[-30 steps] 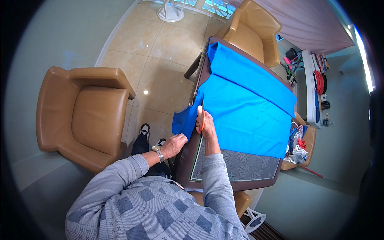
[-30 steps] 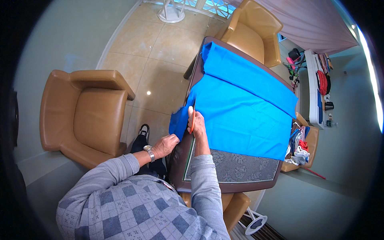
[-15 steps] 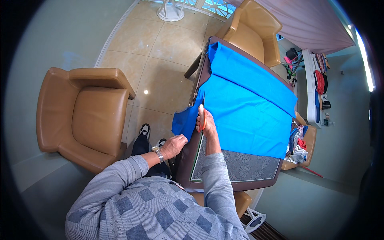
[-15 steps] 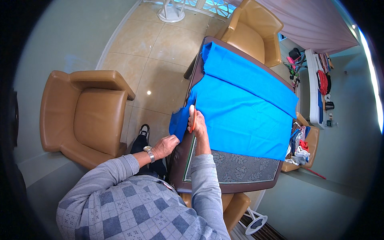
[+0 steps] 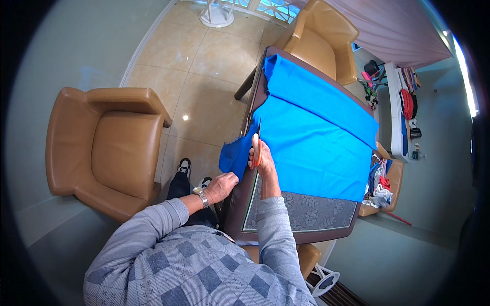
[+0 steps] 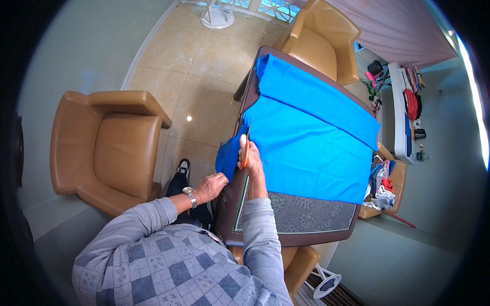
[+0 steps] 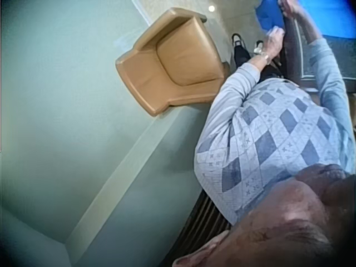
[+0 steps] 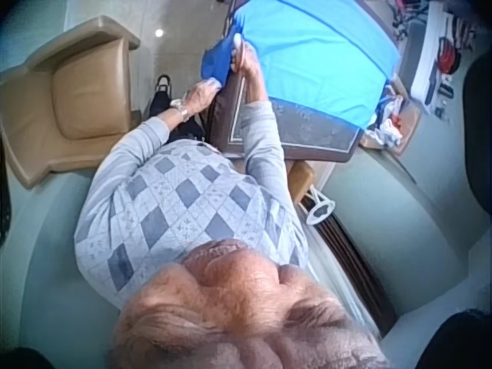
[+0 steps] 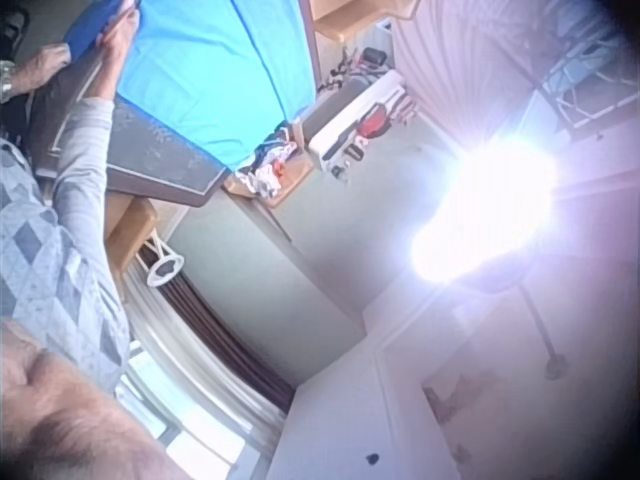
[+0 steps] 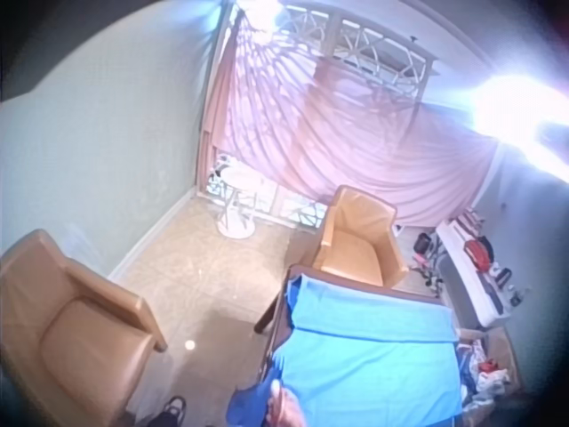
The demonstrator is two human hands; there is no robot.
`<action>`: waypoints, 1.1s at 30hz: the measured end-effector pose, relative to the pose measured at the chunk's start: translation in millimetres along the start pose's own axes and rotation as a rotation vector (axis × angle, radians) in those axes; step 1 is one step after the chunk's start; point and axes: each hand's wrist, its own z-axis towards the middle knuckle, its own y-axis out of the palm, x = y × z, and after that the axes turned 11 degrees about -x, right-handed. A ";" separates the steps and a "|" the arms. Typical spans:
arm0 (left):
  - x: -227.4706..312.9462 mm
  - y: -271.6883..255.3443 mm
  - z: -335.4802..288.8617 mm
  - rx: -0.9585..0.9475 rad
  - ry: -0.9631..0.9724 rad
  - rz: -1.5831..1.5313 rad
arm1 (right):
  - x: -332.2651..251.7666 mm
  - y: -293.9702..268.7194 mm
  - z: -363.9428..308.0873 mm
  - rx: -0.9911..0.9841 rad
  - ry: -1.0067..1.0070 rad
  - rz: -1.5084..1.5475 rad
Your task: The person spreads a large blue fabric on a dining table, smooths it out, and uses scissors to trim the edges. The person then folds the trimmed fabric into a smaller rectangle.
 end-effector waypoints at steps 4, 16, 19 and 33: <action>3.3 -4.0 1.2 -0.002 0.005 0.010 | 5.5 1.9 -0.2 0.014 -0.016 0.015; 3.7 -3.7 -1.3 -0.005 0.003 0.002 | 6.0 13.1 -5.7 0.075 0.012 -0.058; 1.9 -2.9 -2.1 -0.004 0.008 0.005 | 4.0 12.0 -5.7 0.046 -0.028 -0.006; 0.6 -2.0 -5.3 -0.015 0.039 0.018 | 2.6 8.0 2.6 0.051 -0.007 -0.048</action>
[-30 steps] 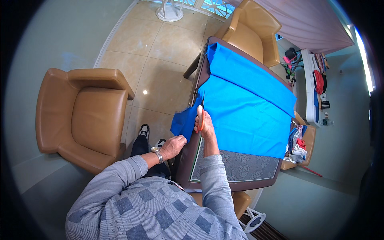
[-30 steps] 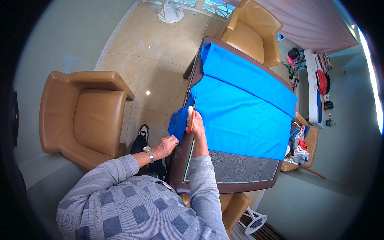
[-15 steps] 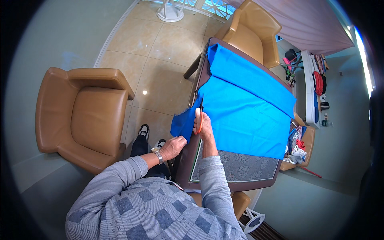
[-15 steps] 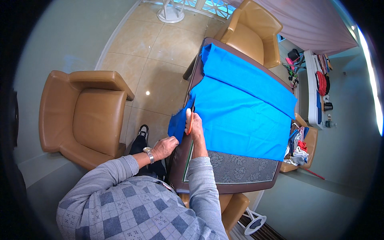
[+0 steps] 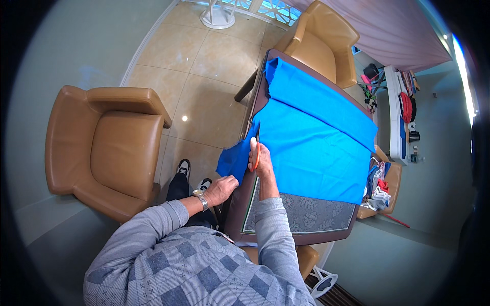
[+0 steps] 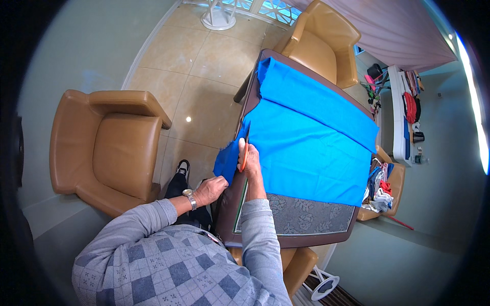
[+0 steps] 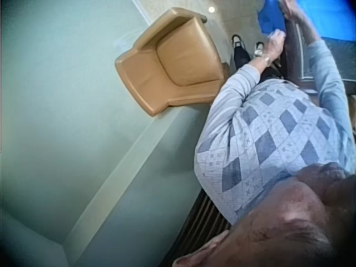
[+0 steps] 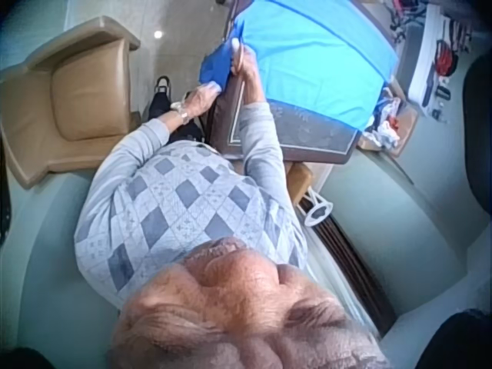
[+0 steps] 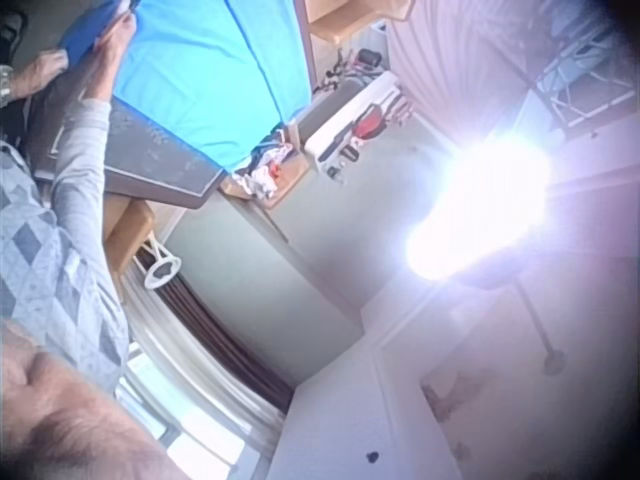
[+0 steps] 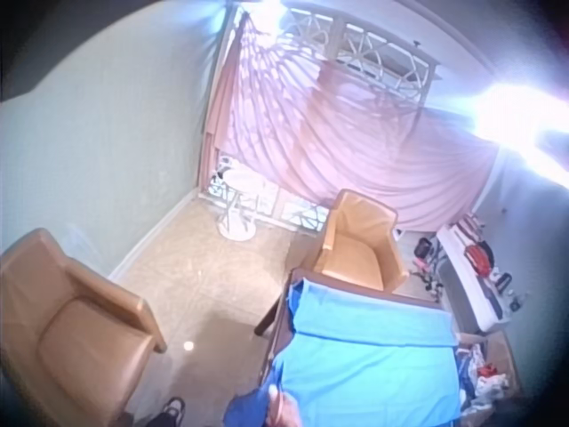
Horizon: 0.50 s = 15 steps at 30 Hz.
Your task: The person spreads a large blue fabric on a dining table, smooths it out, and uses scissors to trim the edges. The person then folds the trimmed fabric into a smaller rectangle.
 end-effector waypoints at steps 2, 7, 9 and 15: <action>-0.5 1.5 -0.4 0.007 0.005 -0.001 | -4.3 -1.3 -1.1 -0.033 -0.032 0.054; -0.6 0.5 0.8 0.005 0.019 0.008 | -7.4 -5.6 7.8 -0.011 0.000 0.046; -1.2 0.2 0.4 0.001 0.025 0.013 | -5.5 -6.1 8.2 -0.004 0.010 0.024; -0.6 -1.0 -1.4 -0.013 0.022 0.006 | -8.4 -2.9 7.7 0.008 0.028 0.016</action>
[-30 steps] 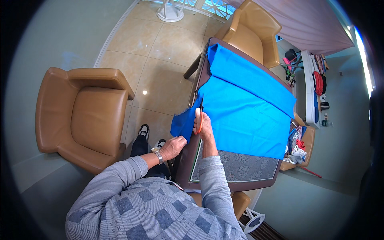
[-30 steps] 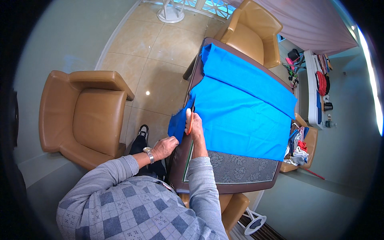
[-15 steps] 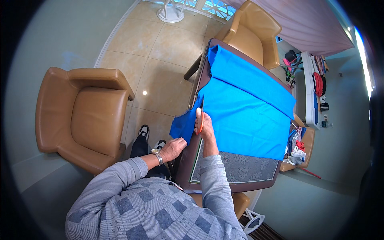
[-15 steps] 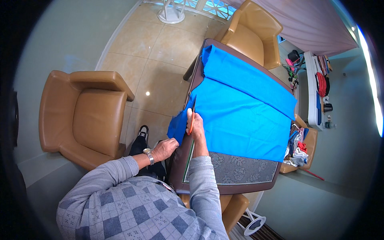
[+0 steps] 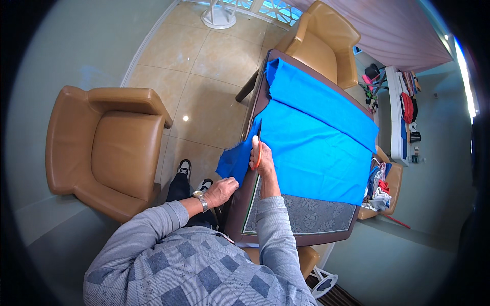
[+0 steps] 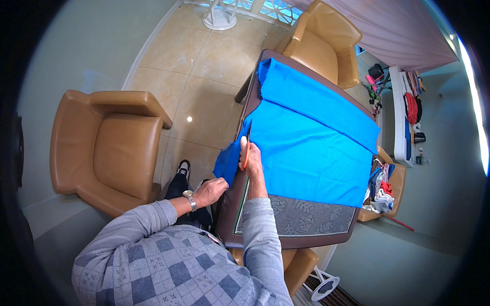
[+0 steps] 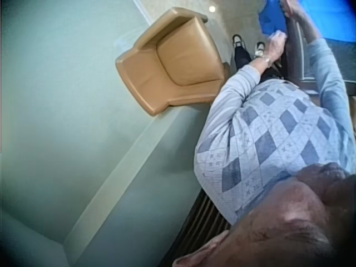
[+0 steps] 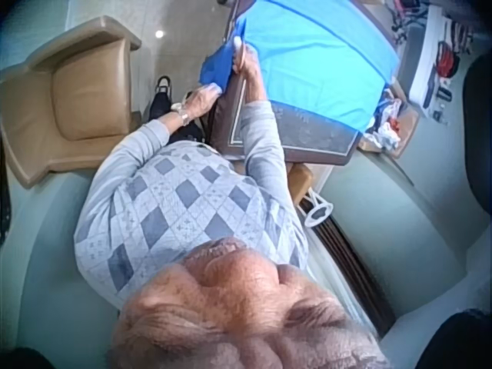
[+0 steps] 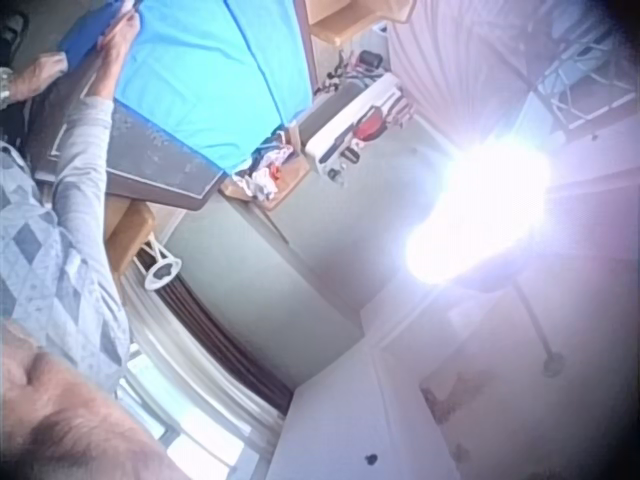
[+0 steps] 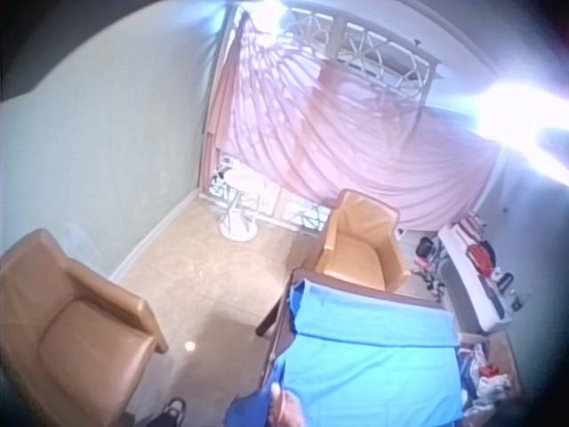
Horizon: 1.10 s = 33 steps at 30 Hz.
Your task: The person spreads a large blue fabric on a dining table, smooths it out, and uses scissors to trim the edges. The person then folds the trimmed fabric into a smaller rectangle.
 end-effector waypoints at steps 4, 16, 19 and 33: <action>-0.3 0.4 0.2 0.006 0.012 0.005 | -6.9 -3.0 6.2 -0.019 -0.011 0.067; -1.9 0.6 1.8 0.001 0.005 -0.011 | -8.0 -3.6 11.7 -0.014 -0.030 0.023; -2.2 1.0 1.6 -0.011 -0.001 -0.006 | -18.2 -1.6 10.1 -0.002 -0.035 0.026; -3.0 -0.8 -0.1 -0.011 0.012 0.004 | -24.9 0.2 16.7 0.020 -0.057 0.020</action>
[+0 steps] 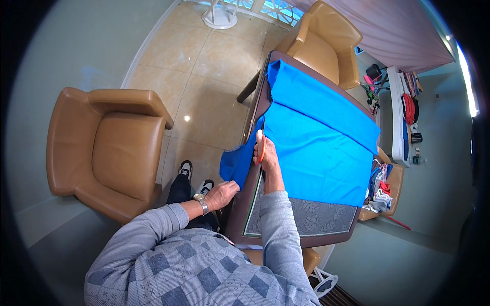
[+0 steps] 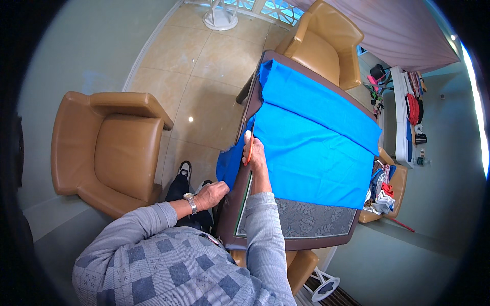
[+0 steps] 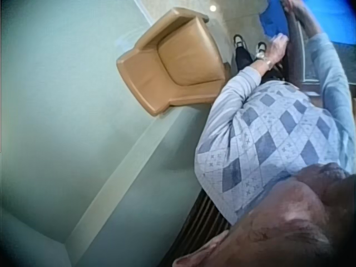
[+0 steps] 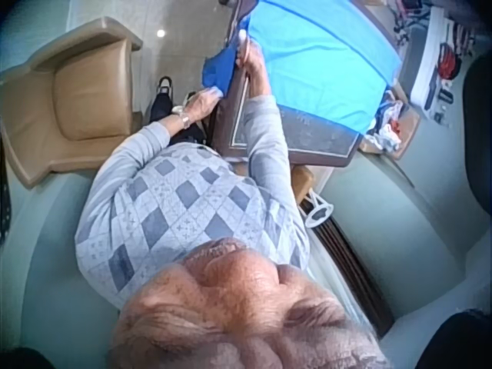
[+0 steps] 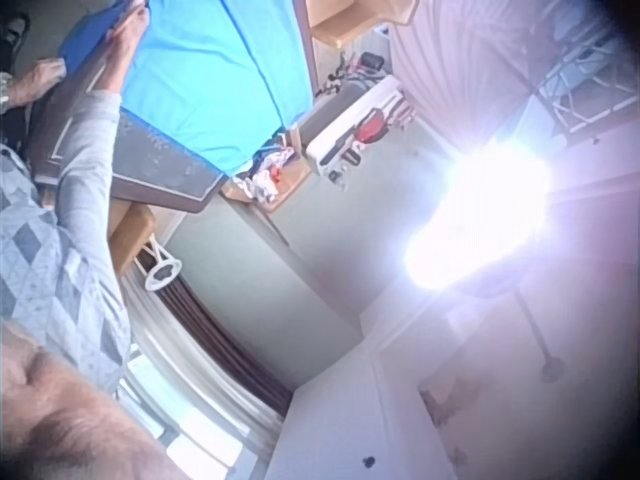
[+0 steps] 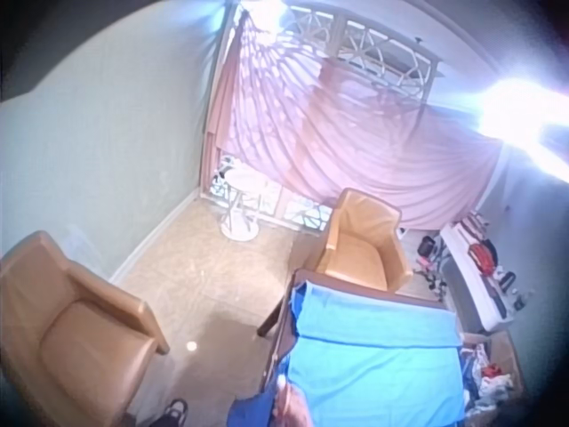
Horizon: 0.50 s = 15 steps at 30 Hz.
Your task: The person spreads a large blue fabric on a dining table, smooths it out, and uses scissors to trim the edges. The person then folds the trimmed fabric into a smaller rectangle.
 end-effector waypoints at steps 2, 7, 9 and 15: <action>-0.5 0.8 0.2 0.000 0.005 0.002 | 1.6 -3.5 1.7 -0.010 -0.007 -0.007; -1.4 -1.4 0.3 -0.016 0.004 0.002 | 8.2 -6.8 6.3 -0.016 -0.013 -0.095; -1.1 -1.5 -0.7 -0.011 0.001 0.000 | 5.4 -3.5 4.2 -0.030 -0.015 -0.069; -0.4 -1.8 0.3 -0.003 0.009 -0.019 | -6.5 -2.1 10.3 -0.005 0.014 -0.024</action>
